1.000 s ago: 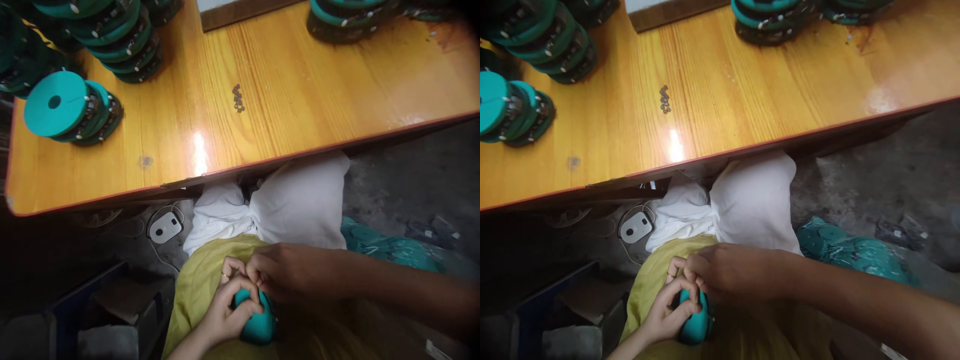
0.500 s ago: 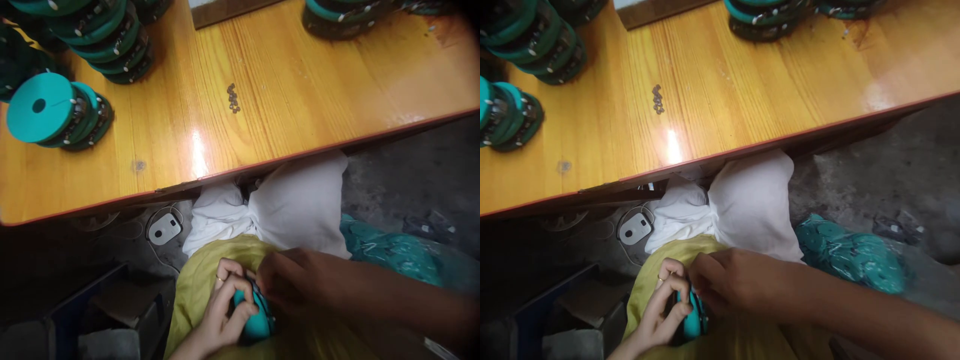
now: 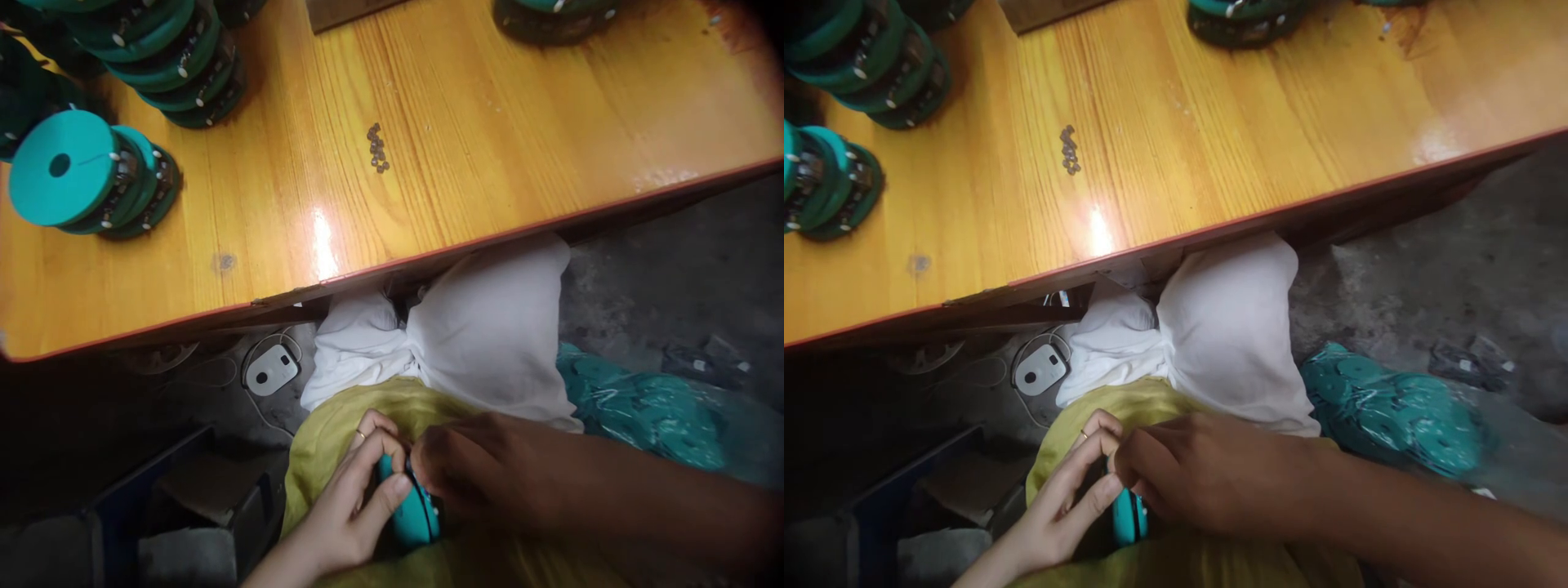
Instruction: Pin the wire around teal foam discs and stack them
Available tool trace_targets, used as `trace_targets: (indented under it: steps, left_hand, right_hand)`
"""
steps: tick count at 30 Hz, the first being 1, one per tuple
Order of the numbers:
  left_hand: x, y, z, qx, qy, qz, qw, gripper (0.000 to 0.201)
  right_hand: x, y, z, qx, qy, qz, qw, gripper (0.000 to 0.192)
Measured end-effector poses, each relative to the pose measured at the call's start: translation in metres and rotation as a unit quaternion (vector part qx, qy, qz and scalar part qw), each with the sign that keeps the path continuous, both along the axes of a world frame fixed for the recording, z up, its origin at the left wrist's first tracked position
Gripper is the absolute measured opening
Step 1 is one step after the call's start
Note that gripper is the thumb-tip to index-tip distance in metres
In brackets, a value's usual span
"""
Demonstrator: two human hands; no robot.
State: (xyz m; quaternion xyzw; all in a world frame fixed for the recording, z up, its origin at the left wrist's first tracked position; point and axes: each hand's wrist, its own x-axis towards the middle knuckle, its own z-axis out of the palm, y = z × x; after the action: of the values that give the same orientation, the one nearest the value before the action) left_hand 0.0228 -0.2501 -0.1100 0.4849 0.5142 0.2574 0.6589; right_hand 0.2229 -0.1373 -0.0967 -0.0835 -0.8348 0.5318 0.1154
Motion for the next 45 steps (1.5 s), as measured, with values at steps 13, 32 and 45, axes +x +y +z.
trace_targets:
  steps: [13,32,45]
  left_hand:
    - [0.005,-0.01,-0.009,-0.031,-0.022,0.032,0.999,0.038]
    - [0.011,-0.03,-0.013,0.03,0.072,0.115,0.99,0.031]
    - [-0.001,0.053,0.04,0.42,0.115,0.016,0.9,0.016]
  right_hand:
    - [-0.006,-0.005,0.012,0.149,-0.044,0.045,0.987,0.04]
    - [0.007,-0.032,-0.009,-0.309,-0.152,-0.135,0.929,0.016]
    - [0.0,-0.003,0.012,-0.622,0.013,-0.112,0.775,0.044]
